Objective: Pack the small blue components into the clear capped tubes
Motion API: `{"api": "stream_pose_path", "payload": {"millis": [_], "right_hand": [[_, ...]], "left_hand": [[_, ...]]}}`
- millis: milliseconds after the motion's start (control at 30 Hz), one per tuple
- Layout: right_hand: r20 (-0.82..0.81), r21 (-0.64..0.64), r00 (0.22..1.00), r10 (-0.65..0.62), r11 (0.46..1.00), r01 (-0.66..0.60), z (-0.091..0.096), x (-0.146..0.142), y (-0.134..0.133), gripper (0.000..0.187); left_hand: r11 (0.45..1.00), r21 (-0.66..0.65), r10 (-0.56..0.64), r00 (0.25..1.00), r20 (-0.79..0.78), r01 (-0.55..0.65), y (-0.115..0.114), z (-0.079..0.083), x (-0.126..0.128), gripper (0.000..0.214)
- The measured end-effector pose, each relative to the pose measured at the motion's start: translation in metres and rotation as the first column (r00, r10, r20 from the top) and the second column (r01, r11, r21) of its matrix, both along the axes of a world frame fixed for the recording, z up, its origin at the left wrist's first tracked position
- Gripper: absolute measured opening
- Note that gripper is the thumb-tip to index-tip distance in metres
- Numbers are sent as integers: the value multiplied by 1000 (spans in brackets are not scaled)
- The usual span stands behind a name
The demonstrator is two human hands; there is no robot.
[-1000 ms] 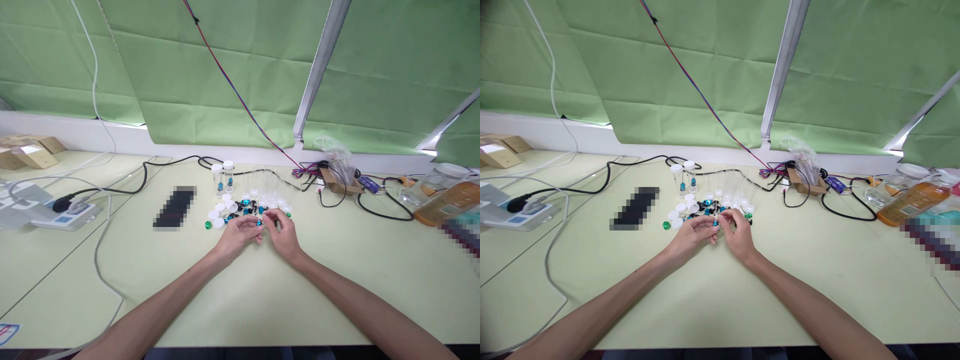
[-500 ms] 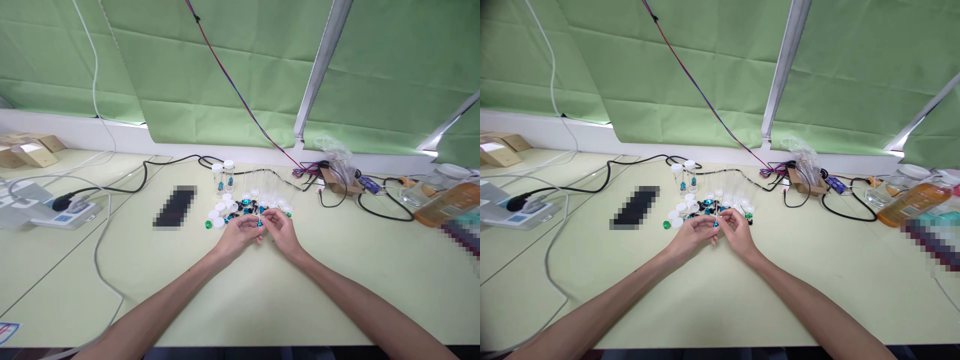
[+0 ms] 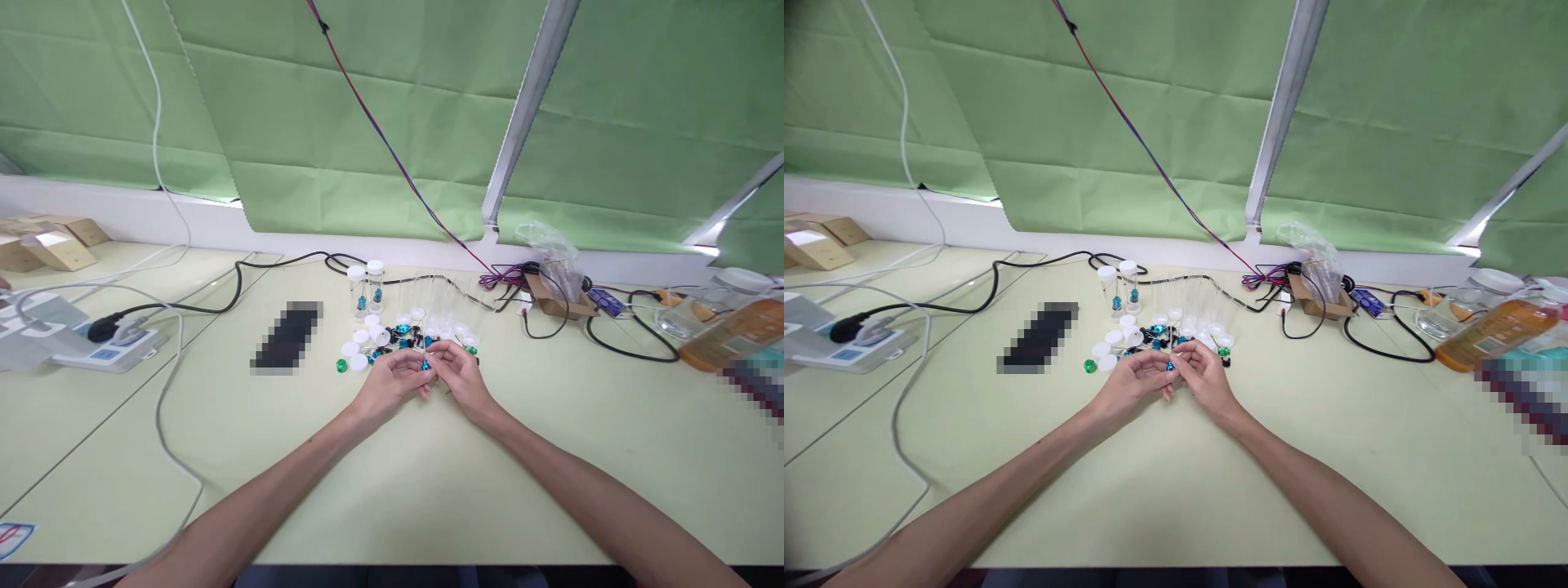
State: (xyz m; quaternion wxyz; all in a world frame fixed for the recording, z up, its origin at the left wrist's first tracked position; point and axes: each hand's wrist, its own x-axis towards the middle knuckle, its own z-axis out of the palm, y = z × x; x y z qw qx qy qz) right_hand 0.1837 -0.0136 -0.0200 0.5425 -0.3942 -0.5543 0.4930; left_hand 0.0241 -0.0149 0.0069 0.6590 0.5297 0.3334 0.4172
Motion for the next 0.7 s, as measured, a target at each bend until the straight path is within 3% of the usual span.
{"api": "stream_pose_path", "payload": {"millis": [700], "right_hand": [[-220, -176, 967, 129, 970, -169, -2, 3, 3, 25]], "left_hand": [[1000, 16, -21, 1000, -1, 21, 3, -6, -1, 31]]}}
